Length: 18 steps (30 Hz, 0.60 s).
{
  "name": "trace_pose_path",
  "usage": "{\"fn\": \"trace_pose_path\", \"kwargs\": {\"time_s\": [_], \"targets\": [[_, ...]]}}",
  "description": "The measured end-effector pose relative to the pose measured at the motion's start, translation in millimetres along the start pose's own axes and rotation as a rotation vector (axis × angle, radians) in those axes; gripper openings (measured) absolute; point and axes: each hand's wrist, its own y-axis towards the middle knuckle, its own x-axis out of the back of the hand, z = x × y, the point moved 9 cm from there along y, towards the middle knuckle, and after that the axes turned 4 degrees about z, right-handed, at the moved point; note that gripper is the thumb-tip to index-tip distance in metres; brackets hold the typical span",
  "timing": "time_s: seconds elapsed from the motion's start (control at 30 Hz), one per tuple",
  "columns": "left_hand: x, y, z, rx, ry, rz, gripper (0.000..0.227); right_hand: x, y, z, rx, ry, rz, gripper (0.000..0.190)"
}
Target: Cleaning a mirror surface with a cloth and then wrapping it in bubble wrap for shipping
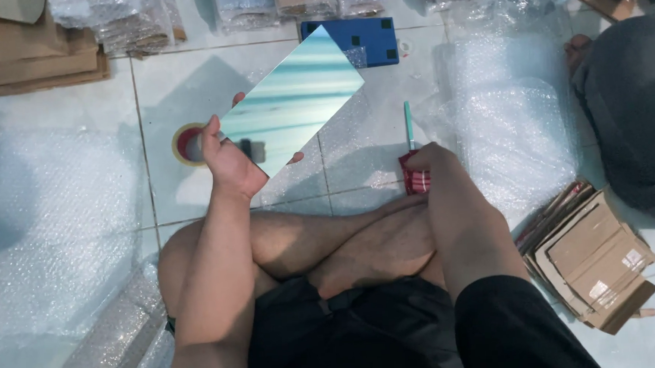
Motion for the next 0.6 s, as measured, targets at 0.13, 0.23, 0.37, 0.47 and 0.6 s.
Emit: {"fn": "trace_pose_path", "kwargs": {"time_s": [0.13,0.23,0.37,0.47,0.6], "targets": [[3,5,4,-0.022,0.057,0.019,0.054,-5,35,-11,0.021,-0.067,-0.030,0.067],[1,6,5,-0.012,0.055,0.043,0.051,-6,73,-22,0.065,-0.131,-0.049,0.061],[-5,0,5,-0.003,0.076,0.031,0.046,2,52,-15,0.089,-0.018,-0.023,0.046],[-9,-2,5,0.012,0.084,0.019,0.046,39,-21,19,0.138,0.105,-0.031,0.048],[-4,0,22,0.044,-0.133,-0.049,0.043,104,-110,55,0.305,0.533,-0.214,0.045]]}}
